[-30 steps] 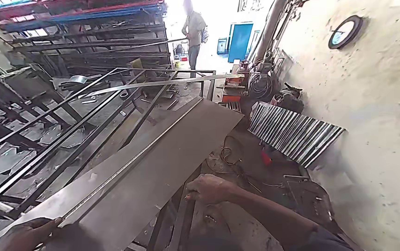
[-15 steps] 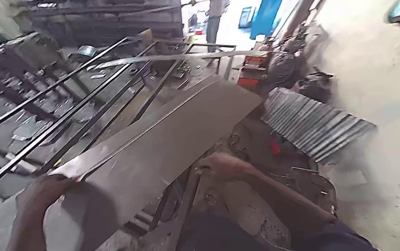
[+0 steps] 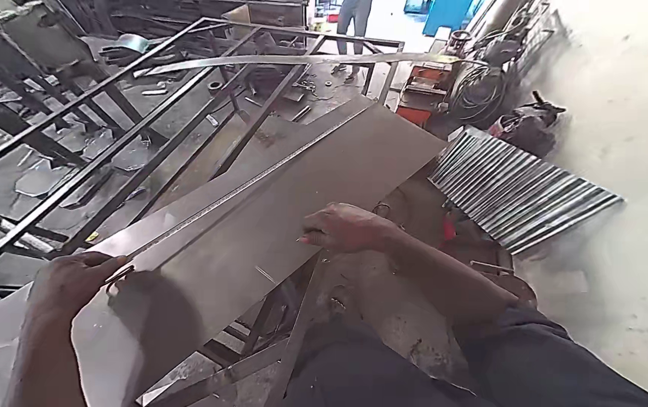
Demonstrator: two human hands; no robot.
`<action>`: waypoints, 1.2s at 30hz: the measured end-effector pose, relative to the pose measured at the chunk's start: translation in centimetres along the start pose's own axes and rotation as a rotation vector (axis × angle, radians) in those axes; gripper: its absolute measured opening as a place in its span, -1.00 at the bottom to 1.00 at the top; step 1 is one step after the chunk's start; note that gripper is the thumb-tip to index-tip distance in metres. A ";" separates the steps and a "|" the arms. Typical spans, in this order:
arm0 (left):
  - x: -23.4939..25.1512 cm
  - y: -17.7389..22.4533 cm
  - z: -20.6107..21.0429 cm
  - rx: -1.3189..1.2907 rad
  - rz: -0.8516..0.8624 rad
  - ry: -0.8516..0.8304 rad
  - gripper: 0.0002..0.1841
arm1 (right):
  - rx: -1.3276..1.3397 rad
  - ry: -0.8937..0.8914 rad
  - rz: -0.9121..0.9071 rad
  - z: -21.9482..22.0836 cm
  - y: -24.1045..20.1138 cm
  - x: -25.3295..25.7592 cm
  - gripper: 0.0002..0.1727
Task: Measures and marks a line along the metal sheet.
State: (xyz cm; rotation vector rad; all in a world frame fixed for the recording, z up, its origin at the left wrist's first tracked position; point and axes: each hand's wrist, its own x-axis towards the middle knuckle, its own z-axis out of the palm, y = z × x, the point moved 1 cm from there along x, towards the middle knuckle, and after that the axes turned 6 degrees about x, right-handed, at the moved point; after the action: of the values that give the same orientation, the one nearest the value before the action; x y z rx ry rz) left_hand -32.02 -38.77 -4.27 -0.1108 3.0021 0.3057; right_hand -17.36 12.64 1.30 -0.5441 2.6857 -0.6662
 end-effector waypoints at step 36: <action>-1.9 1.7 -0.3 0.162 0.026 0.046 -0.61 | 0.342 0.534 0.894 -10.1 38.8 -13.5 -0.41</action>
State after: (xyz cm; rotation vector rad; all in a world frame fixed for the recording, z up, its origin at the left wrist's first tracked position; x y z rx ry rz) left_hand -30.31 -37.06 -3.44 -0.0637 3.0613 0.0626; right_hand -20.47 54.05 -6.74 0.9942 2.7355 -1.0255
